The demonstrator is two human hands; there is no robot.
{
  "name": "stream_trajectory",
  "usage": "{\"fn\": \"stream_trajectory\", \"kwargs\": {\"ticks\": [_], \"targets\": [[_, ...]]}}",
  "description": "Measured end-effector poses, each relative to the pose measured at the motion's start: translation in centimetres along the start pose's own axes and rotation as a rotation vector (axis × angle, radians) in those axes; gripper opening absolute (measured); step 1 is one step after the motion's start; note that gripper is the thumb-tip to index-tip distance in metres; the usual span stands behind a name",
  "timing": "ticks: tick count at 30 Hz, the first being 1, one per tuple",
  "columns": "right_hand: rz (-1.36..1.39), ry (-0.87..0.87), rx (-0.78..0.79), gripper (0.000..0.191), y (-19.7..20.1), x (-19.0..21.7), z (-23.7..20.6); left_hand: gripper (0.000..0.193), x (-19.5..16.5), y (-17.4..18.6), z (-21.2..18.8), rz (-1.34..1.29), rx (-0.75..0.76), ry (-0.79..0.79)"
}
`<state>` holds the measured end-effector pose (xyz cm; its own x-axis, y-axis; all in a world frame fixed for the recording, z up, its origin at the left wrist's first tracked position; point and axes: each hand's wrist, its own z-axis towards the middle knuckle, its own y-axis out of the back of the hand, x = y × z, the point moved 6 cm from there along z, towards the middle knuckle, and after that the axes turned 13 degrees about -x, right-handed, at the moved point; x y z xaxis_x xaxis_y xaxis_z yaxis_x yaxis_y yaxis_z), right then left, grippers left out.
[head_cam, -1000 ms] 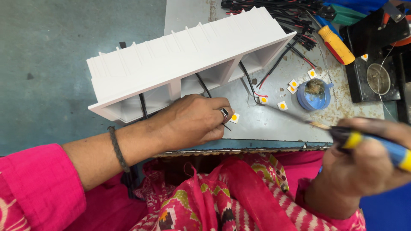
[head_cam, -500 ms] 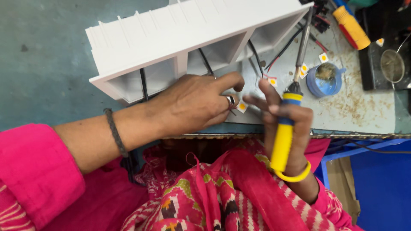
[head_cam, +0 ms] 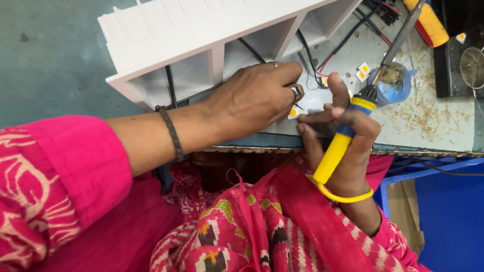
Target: The person solders wires onto small LED chip components at a workbench using a soldering iron, dipping the wire ends in flux from a blue cup before soldering. Finished wired LED assemblies are placed into a blue crate holding similar white fixture units.
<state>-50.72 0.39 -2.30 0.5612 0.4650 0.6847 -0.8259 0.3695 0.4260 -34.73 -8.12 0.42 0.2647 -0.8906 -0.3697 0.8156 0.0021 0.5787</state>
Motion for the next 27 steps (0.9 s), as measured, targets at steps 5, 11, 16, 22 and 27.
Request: {"fn": "stream_trajectory", "kwargs": {"ticks": [5, 11, 16, 22, 27], "targets": [[0.045, 0.106, -0.031, 0.074, -0.6, 0.2, 1.5, 0.011, 0.4, 0.8, 0.2, -0.172, 0.003, 0.066], [0.112, -0.001, -0.054, 0.07, -1.5, -0.4, 1.5, 0.019, 0.6, 1.7, -0.6, -0.226, 0.03, 0.072], [0.043, -0.026, -0.046, 0.064, -1.4, -0.4, 1.2, 0.016, 0.1, 2.1, -1.0, -0.155, 0.008, -0.025], [0.003, 0.001, -0.005, 0.061, -1.4, 0.0, 1.4, 0.012, 0.7, 1.5, -0.9, -0.193, 0.028, 0.065], [0.083, -0.063, -0.038, 0.064, -1.7, 0.0, 1.5, 0.01, 1.2, 1.4, -1.3, -0.264, 0.1, 0.127]]}}
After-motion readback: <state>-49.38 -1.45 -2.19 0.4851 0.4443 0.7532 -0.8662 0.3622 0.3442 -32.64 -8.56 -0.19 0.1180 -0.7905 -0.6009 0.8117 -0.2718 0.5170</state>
